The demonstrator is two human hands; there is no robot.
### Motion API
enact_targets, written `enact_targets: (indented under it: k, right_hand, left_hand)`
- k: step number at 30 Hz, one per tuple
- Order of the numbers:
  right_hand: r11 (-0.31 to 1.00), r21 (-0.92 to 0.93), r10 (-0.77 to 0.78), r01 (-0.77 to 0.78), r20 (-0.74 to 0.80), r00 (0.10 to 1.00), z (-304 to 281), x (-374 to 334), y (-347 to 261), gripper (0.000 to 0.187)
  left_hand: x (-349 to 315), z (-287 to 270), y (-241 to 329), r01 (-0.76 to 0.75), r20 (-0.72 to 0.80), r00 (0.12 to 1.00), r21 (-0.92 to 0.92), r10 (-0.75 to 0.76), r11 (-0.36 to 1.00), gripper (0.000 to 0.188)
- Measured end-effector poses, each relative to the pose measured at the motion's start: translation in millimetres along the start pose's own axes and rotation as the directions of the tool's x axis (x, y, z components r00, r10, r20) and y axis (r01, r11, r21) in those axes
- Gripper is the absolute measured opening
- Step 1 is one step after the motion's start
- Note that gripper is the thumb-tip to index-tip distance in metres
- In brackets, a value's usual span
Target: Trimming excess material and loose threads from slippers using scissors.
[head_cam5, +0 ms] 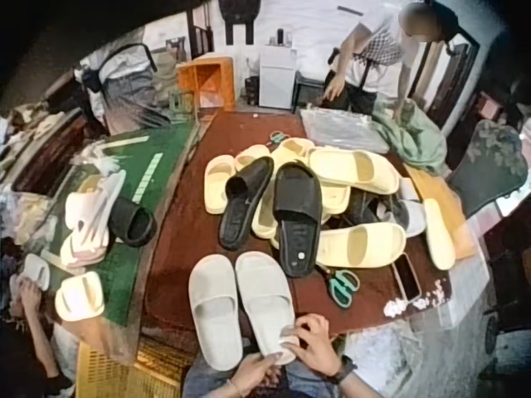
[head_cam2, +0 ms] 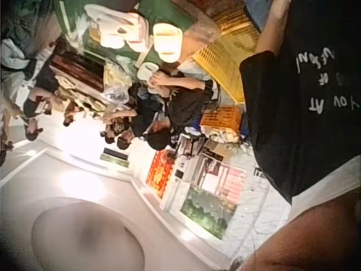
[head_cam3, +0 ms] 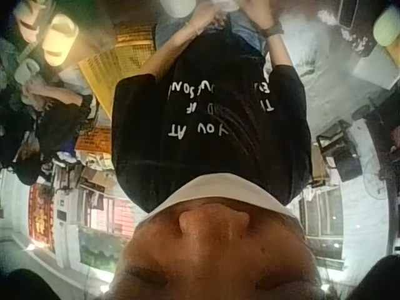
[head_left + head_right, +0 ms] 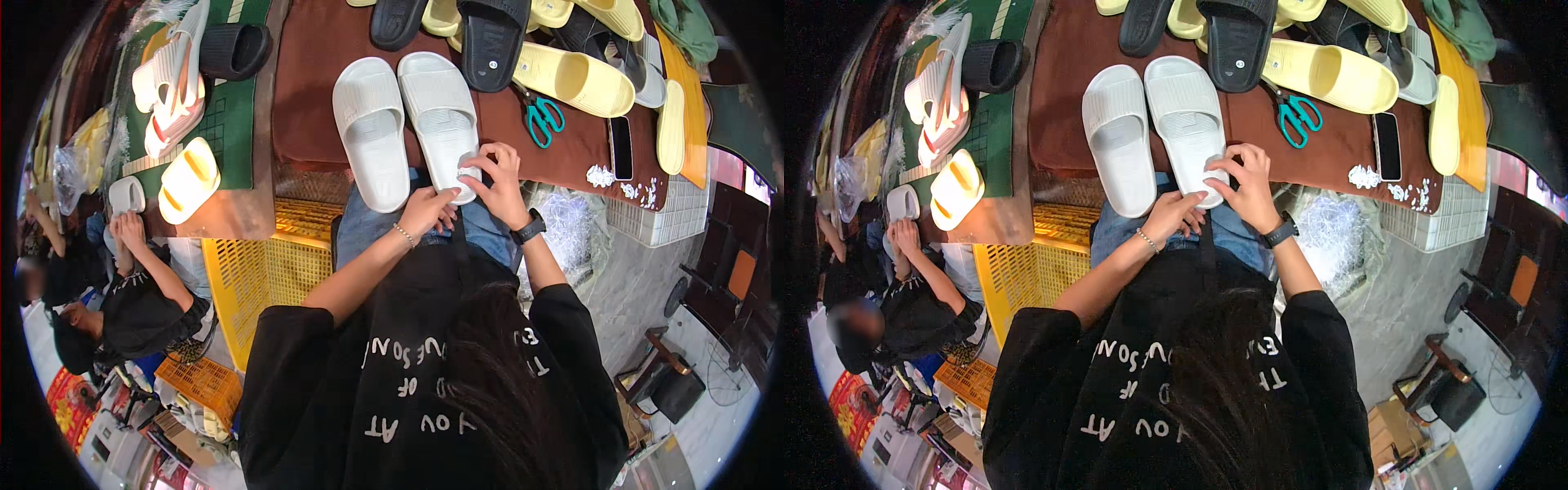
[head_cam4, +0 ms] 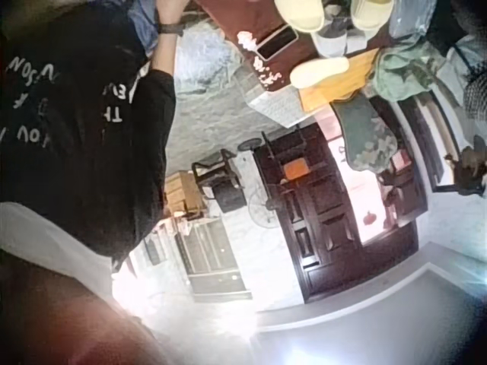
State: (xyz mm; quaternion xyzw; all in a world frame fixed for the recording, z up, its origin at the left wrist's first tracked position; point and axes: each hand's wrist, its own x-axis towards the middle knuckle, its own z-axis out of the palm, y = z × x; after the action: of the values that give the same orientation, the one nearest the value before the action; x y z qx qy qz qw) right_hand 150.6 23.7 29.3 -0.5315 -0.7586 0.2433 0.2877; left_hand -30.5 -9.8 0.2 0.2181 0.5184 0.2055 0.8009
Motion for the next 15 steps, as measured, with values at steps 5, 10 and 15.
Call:
enact_targets:
  k: [5, 10, 15]
  right_hand:
    - [0.993, -0.062, -0.096, 0.098, 0.031, 0.995, 3.2, 12.6, 0.2, 0.018]
    - [0.994, -0.038, -0.096, 0.100, 0.082, 0.992, 1.1, 14.6, -3.7, 0.016]
    - [0.996, 0.073, -0.057, 0.047, 0.140, 0.988, 0.0, -16.0, -11.1, 0.013]
  left_hand:
    - [1.3, -0.3, -1.4, 0.006, -0.013, 1.000, 0.018, -0.006, 1.000, 0.043]
    - [0.9, 0.4, -5.2, -0.025, -0.008, 1.000, -0.007, 0.025, 1.000, 0.040]
    - [2.5, -0.6, -3.3, -0.078, -0.074, 0.995, -0.060, 0.073, 0.995, 0.038]
